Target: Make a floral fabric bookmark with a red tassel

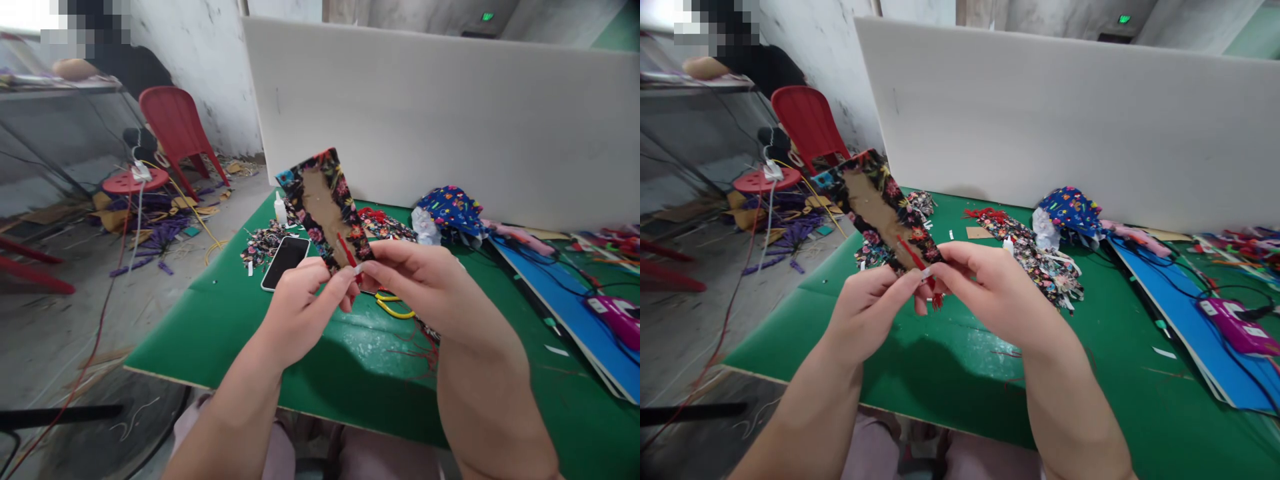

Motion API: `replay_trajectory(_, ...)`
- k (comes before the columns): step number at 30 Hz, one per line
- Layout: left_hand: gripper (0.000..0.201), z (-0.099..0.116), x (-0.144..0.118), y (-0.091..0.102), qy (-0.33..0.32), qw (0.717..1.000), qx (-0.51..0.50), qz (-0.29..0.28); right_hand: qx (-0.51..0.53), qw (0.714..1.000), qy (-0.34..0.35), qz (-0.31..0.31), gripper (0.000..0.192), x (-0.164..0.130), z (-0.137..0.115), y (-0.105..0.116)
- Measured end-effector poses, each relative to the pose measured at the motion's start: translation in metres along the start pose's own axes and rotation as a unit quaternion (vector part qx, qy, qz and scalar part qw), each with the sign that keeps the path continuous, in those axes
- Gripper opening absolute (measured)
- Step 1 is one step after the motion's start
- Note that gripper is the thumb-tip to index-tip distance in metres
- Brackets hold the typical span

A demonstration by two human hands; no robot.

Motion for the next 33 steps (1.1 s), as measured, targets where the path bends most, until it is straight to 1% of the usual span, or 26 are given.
replay_trajectory(3, 0.036, -0.002, 0.0, 0.001, -0.003, 1.0, 0.027, 0.004, -0.041, 0.999, 0.005, 0.009, 0.015, 0.001, 0.001, 0.0)
replay_trajectory(6, 0.037, -0.002, 0.0, 0.003, -0.022, 0.998, 0.058, 0.0, -0.071, 0.997, 0.0, 0.023, 0.014, 0.001, 0.001, -0.001)
replay_trajectory(8, 0.038, -0.001, 0.0, 0.003, -0.039, 0.996, 0.086, -0.002, -0.058, 0.997, -0.002, 0.042, 0.013, 0.0, 0.002, -0.002)
replay_trajectory(11, 0.037, 0.002, -0.001, 0.004, -0.065, 0.991, 0.118, -0.01, -0.005, 0.999, -0.008, 0.052, 0.016, 0.0, 0.002, -0.004)
replay_trajectory(14, 0.033, 0.003, -0.002, 0.006, -0.08, 0.989, 0.123, -0.026, 0.008, 0.999, -0.007, 0.049, 0.018, 0.0, 0.002, -0.005)
replay_trajectory(17, 0.031, 0.001, -0.002, 0.008, -0.074, 0.989, 0.116, -0.046, -0.016, 0.999, 0.01, 0.042, 0.018, 0.0, 0.001, -0.003)
replay_trajectory(19, 0.031, 0.0, -0.002, 0.009, -0.07, 0.988, 0.119, -0.067, -0.027, 0.999, 0.016, 0.026, 0.018, 0.0, 0.002, -0.001)
replay_trajectory(21, 0.031, 0.001, -0.001, 0.01, -0.072, 0.984, 0.138, -0.083, -0.037, 0.999, 0.017, 0.01, 0.019, 0.0, 0.003, 0.002)
replay_trajectory(23, 0.032, 0.002, 0.0, 0.009, -0.072, 0.979, 0.169, -0.085, -0.066, 0.998, 0.017, 0.009, 0.019, 0.0, 0.005, 0.003)
replay_trajectory(26, 0.034, 0.003, 0.004, 0.007, -0.062, 0.973, 0.216, -0.057, -0.129, 0.991, 0.015, 0.032, 0.018, 0.0, 0.008, 0.004)
replay_trajectory(29, 0.026, 0.0, 0.008, 0.006, -0.066, 0.967, 0.245, 0.015, -0.168, 0.985, 0.015, 0.033, 0.019, 0.004, 0.01, 0.002)
replay_trajectory(31, 0.016, -0.003, 0.009, 0.005, -0.074, 0.968, 0.229, 0.069, -0.183, 0.982, 0.018, 0.032, 0.019, 0.006, 0.011, -0.001)
replay_trajectory(33, 0.01, -0.007, 0.009, 0.005, -0.077, 0.973, 0.192, 0.107, -0.197, 0.98, 0.024, 0.035, 0.018, 0.008, 0.011, -0.002)
Point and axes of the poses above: each hand's wrist, its own x-axis towards the middle knuckle, its own y-axis out of the back of the hand, z = x × y, the point moved 2 cm from there along x, towards the middle knuckle, and after that the axes turned 3 degrees about -z, right-handed, at the moved point
